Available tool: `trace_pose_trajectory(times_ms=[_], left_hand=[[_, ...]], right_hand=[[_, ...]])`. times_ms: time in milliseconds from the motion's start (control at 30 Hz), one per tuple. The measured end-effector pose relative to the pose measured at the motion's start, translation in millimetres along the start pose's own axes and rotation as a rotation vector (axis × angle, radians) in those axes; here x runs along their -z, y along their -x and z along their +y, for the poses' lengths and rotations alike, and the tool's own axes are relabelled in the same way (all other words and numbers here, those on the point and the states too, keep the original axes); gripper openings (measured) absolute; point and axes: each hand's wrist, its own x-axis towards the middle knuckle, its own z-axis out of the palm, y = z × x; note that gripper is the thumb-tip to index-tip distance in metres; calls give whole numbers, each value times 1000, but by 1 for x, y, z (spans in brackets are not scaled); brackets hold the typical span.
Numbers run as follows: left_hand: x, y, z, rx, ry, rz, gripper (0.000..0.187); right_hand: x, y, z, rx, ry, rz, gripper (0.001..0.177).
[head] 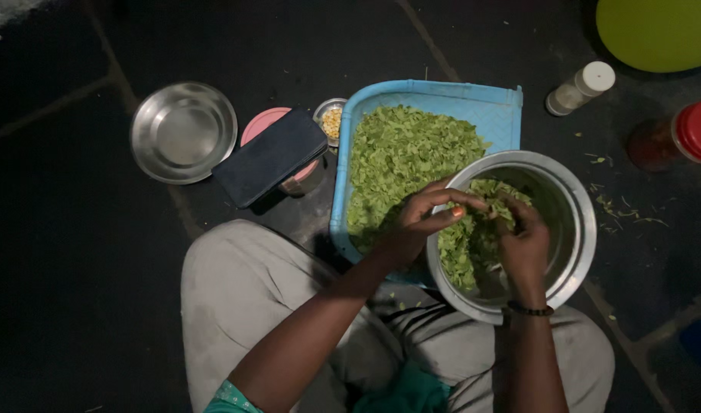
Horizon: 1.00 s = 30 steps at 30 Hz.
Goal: The person sits on the floor and sorts green leafy material by hand, picking pieces from a blue tray and placing them into a metal bowl. The hands repeatedly pick, separate, and transfer the leaves throughout the clip.
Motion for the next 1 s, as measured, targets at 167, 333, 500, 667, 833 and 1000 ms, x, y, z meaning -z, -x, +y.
trace_pose_trajectory(times_ms=[167, 333, 500, 667, 833, 1000], left_hand=[[1, -2, 2, 38, -44, 5, 40], [1, 0, 9, 21, -45, 7, 39], [3, -1, 12, 47, 18, -10, 36], [2, 0, 7, -2, 53, -12, 32], [2, -5, 4, 6, 62, -19, 30], [4, 2, 15, 49, 116, -9, 33]], right_hand=[[1, 4, -12, -336, 65, 72, 44], [3, 2, -14, -254, -103, 75, 37], [5, 0, -16, 110, -258, 73, 32], [9, 0, -24, -228, 57, 10, 34], [10, 4, -34, -125, -13, 136, 31], [13, 5, -16, -319, -184, 136, 34]])
